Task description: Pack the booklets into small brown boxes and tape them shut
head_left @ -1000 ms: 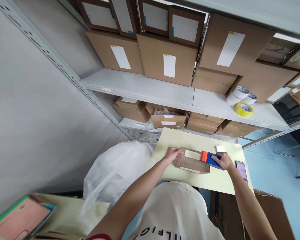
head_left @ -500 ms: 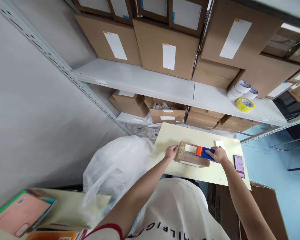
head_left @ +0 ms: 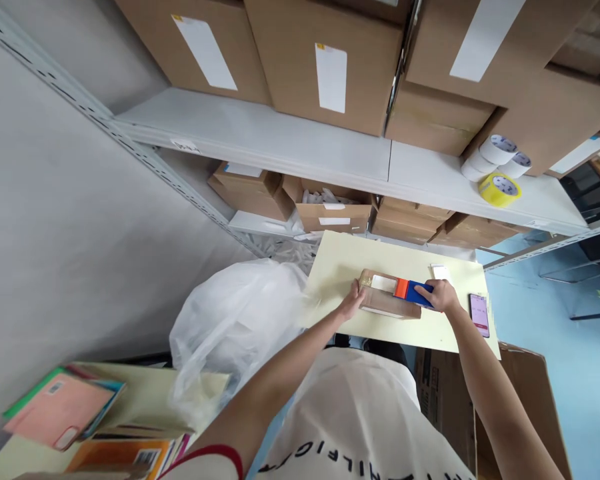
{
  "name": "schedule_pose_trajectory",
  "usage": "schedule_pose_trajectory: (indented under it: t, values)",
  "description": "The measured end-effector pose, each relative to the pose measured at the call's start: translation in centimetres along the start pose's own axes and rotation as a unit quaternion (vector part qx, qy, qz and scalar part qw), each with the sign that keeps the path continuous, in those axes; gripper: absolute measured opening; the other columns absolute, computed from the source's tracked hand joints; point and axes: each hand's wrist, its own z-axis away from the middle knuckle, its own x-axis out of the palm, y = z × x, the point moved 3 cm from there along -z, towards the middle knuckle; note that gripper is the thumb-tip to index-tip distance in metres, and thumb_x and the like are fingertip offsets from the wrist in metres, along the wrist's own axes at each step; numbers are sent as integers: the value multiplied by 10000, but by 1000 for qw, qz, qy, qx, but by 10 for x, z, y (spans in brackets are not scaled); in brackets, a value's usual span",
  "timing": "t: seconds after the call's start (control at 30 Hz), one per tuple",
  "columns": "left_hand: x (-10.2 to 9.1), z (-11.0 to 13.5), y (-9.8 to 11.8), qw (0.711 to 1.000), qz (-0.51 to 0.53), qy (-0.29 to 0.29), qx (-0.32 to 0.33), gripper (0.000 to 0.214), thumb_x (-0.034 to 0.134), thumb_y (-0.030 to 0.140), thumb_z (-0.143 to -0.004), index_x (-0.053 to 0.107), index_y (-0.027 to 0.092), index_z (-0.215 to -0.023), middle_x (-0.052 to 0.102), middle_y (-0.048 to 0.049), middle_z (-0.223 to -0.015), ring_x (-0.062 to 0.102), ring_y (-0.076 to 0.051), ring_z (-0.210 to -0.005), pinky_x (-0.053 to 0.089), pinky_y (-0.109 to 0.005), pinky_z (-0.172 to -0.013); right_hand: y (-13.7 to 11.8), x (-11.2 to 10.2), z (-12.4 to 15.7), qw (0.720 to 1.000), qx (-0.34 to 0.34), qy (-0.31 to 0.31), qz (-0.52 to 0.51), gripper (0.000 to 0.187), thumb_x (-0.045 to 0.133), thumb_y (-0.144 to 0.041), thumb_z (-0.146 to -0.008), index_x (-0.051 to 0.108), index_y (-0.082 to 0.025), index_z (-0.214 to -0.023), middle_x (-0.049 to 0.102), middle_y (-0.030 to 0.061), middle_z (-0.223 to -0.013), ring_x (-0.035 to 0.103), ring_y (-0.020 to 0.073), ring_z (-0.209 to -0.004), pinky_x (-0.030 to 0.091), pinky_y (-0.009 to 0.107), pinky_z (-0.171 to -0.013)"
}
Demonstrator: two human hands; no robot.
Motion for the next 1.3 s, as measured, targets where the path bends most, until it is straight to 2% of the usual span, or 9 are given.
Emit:
schedule_pose_trajectory:
  t: [0.13,0.27,0.47,0.77,0.93,1.0,1.1,1.2,1.3]
  values:
    - [-9,1,38,959,-237,-11,154,1418,639,817,-544,-58,83,-1537,-90,-229,-1605,-135,-393,-1469,-19,-602,-1168,0,-2,1,1000,-4,-8,-1,491,430,-606,-883,616,-228,-630,678,49,-660,620,190,-668,350,260,-581]
    - [6,-11,77,877,-393,-61,271,1363,719,736,-488,127,91,-1532,95,-242,-1606,12,-404,-1488,-111,-581,-1154,-4,-4,-1,999,-5,-35,9,505,432,-626,-888,633,-223,-658,700,61,-710,640,200,-710,360,260,-588]
    - [10,-28,82,872,-404,-55,271,1153,793,516,-506,305,157,-1487,408,-192,-1479,343,-383,-1375,-30,-503,-1189,-4,-12,-10,997,-16,-76,12,555,420,-681,-880,696,-211,-774,718,83,-781,659,210,-770,384,261,-601]
    - [3,-25,82,871,-401,-55,278,1072,770,486,-519,366,133,-1447,464,-189,-1403,389,-398,-1314,50,-483,-1186,98,3,2,992,-22,-122,-3,546,430,-649,-884,687,-187,-748,699,89,-727,641,210,-693,385,271,-608]
    - [-6,-20,85,844,-492,-63,205,1088,763,441,-537,325,59,-1457,429,-232,-1447,356,-394,-1351,27,-485,-1191,98,29,-12,991,-43,-126,-11,515,442,-644,-882,689,-200,-798,701,88,-765,650,226,-745,384,272,-616]
    - [8,-19,89,840,-505,-69,188,1113,761,457,-549,294,48,-1472,352,-242,-1511,280,-399,-1410,-11,-485,-1193,91,35,-19,991,-51,-123,-11,518,440,-652,-880,691,-205,-807,703,88,-773,653,233,-758,382,276,-617]
    - [55,-19,95,842,-484,-116,209,1136,700,576,-624,202,79,-1515,163,-196,-1607,99,-367,-1489,-37,-473,-1195,85,43,-23,990,-64,-128,-16,533,423,-661,-886,694,-206,-825,709,91,-783,658,239,-761,377,282,-616]
    - [96,-21,98,854,-458,-110,221,1048,632,557,-737,161,59,-1530,126,-190,-1613,63,-324,-1502,-15,-438,-1208,95,48,-21,988,-72,-133,-32,533,409,-652,-899,697,-203,-873,717,93,-807,665,234,-768,379,277,-617]
    - [108,-23,98,864,-445,-95,218,965,621,493,-787,177,79,-1537,149,-168,-1613,90,-307,-1501,7,-418,-1217,114,45,-15,987,-70,-140,-31,520,429,-648,-893,700,-204,-887,722,98,-825,672,236,-791,397,275,-637]
